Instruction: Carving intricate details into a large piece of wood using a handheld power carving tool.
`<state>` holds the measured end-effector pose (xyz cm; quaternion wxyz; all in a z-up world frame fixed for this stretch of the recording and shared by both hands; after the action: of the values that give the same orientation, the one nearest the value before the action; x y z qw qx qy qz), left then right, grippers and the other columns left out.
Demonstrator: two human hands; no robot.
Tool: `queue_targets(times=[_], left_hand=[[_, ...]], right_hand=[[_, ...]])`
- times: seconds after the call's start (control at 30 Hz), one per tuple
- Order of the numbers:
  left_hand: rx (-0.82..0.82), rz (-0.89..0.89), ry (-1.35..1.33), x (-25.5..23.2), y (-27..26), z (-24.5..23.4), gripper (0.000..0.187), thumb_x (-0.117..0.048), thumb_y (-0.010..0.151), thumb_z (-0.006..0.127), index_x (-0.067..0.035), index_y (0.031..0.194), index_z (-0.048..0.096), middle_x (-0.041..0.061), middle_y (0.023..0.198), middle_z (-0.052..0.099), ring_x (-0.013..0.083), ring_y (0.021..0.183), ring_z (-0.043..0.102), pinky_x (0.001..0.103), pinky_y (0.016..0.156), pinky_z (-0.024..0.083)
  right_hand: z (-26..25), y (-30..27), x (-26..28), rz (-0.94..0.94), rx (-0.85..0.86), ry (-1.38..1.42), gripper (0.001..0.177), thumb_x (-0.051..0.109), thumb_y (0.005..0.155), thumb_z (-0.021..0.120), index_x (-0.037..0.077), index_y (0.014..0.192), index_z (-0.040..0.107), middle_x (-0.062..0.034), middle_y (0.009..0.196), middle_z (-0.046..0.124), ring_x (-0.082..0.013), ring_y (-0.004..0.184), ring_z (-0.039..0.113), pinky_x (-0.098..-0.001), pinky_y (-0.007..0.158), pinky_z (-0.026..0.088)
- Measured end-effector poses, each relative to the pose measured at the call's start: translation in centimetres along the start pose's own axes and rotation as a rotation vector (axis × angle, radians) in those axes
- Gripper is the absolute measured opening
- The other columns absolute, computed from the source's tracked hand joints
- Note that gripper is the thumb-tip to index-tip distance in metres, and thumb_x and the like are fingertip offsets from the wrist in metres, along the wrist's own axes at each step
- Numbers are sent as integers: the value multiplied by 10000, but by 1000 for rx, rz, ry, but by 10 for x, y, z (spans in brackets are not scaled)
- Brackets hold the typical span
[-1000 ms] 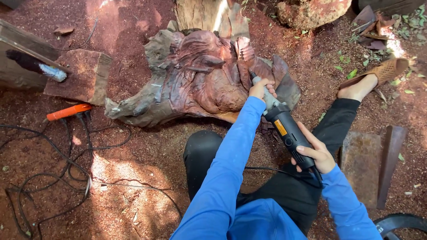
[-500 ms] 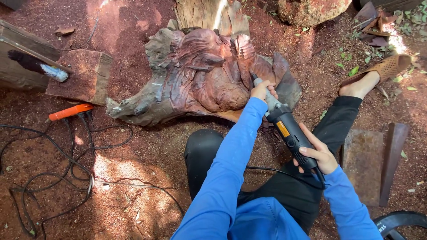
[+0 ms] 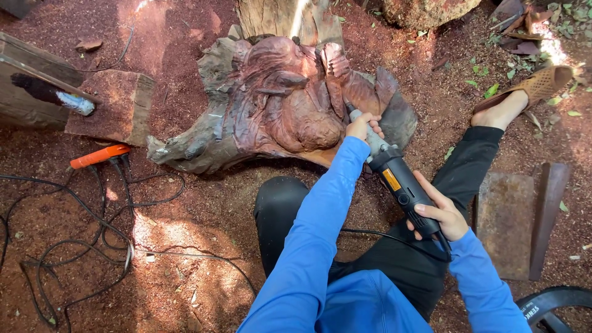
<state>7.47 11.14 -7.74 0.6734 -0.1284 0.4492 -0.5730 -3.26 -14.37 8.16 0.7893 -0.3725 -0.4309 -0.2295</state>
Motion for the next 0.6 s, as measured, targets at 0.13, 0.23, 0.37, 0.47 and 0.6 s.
queue_targets(times=[0.13,0.23,0.37,0.47,0.6], left_hand=[[-5,-5,-3,3,-3,-2,218,-42,771,700,109,929,698,49,606,578,168,476,599,402,445,563],[5,2,1,9,4,-6,253,-37,785,688,126,977,698,42,618,583,166,482,598,396,447,570],[13,-3,2,22,21,-13,260,-39,759,706,117,967,712,78,613,591,197,477,604,437,438,588],[2,-5,4,22,14,-14,282,-32,750,704,129,982,696,90,620,589,204,484,609,449,436,594],[13,-11,24,20,4,-17,277,-21,786,687,153,1001,703,90,628,594,192,501,607,395,432,583]], right_hand=[[-4,-1,-6,1,10,7,868,34,762,683,181,1573,411,-448,1095,581,-495,530,693,-501,236,581],[-6,-4,-9,-4,6,4,865,48,767,693,181,1574,412,-444,1097,581,-482,534,693,-494,229,579],[-5,-7,-14,-7,-16,9,861,29,758,682,176,1567,425,-455,1105,570,-504,533,692,-501,235,581],[-2,-12,-19,-12,-33,17,855,20,761,678,173,1565,430,-458,1104,569,-506,531,692,-502,232,578],[13,-19,-19,-25,-48,35,843,17,769,677,167,1562,432,-447,1118,569,-490,529,698,-489,237,590]])
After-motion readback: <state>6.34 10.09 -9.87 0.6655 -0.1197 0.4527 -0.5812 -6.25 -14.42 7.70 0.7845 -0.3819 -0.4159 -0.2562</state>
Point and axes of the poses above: each hand's wrist, its own y-axis towards the middle knuckle, its own z-axis out of the palm, x = y × z, the point moved 3 cm from there along y, towards the middle knuckle
